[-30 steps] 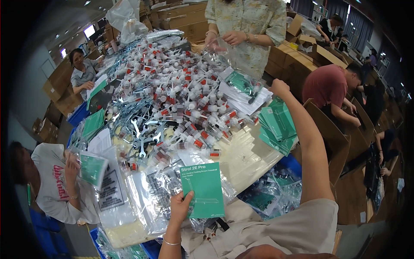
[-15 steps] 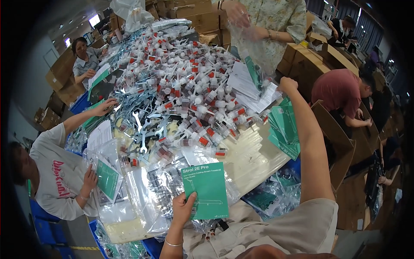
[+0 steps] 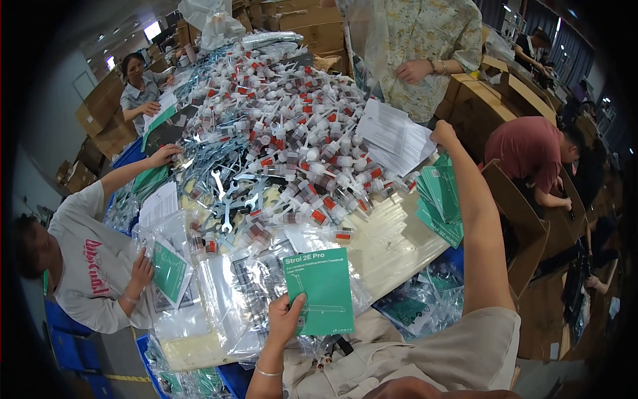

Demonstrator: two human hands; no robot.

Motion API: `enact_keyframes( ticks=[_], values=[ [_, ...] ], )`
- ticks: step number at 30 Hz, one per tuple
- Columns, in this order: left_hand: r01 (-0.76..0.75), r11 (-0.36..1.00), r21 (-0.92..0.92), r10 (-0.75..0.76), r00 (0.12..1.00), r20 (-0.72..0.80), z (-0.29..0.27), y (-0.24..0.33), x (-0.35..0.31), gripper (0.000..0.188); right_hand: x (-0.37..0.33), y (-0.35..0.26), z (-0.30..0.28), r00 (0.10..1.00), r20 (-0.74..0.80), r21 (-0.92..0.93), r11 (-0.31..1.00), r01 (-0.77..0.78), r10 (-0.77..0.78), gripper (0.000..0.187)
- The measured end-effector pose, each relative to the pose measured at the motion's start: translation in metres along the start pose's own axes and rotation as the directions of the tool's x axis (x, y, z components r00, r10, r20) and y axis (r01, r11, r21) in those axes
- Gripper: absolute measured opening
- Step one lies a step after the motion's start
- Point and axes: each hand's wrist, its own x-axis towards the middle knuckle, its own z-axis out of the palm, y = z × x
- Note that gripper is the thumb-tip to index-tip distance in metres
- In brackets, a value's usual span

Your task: Organizing small electronics components and instruction manuals into plastic bags at a packing station.

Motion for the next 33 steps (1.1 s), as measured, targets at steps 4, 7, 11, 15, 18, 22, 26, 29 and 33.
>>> enact_keyframes(
  ticks=[4, 7, 11, 15, 18, 22, 26, 29, 33],
  values=[
    [-0.002, 1.000, -0.007, 0.002, 1.000, -0.011, 0.000, 0.004, -0.002, 0.021, -0.004, -0.002, -0.022, 0.931, 0.358, 0.381, 0.900, -0.210, 0.066, 0.012],
    [0.015, 1.000, -0.021, -0.015, 1.000, 0.007, 0.001, 0.004, -0.003, 0.020, -0.009, 0.005, -0.045, 0.874, 0.486, 0.536, 0.794, -0.287, -0.011, 0.010],
    [0.040, 0.994, -0.102, -0.039, 0.999, 0.007, 0.000, 0.006, -0.003, 0.017, -0.036, -0.014, -0.094, 0.925, 0.375, 0.461, 0.877, -0.134, -0.056, 0.010],
    [0.080, 0.943, -0.322, -0.083, 0.997, 0.005, -0.015, -0.003, -0.003, 0.015, -0.109, -0.054, -0.155, 0.976, 0.062, 0.365, 0.915, 0.173, -0.210, 0.019],
    [0.107, 0.883, -0.457, -0.134, 0.991, -0.028, -0.023, -0.003, -0.004, 0.017, -0.168, -0.063, -0.196, 0.851, -0.177, 0.073, 0.856, 0.512, -0.494, 0.023],
    [0.028, 0.888, -0.458, -0.052, 0.998, -0.040, -0.043, 0.018, -0.008, 0.019, -0.254, -0.092, -0.235, 0.698, -0.147, 0.302, 0.640, 0.707, -0.701, 0.014],
    [-0.115, 0.906, -0.406, 0.116, 0.993, -0.024, -0.059, 0.044, -0.011, 0.022, -0.299, -0.129, -0.238, 0.564, 0.054, 0.607, 0.476, 0.636, -0.824, 0.013],
    [-0.189, 0.909, -0.371, 0.189, 0.981, -0.037, -0.061, 0.055, -0.016, 0.023, -0.318, -0.162, -0.219, 0.332, 0.317, 0.775, 0.445, 0.450, -0.888, 0.013],
    [-0.253, 0.924, -0.286, 0.245, 0.967, -0.067, -0.055, 0.063, -0.020, 0.027, -0.334, -0.191, -0.170, 0.216, 0.448, 0.857, 0.486, 0.173, -0.867, 0.016]
  ],
)
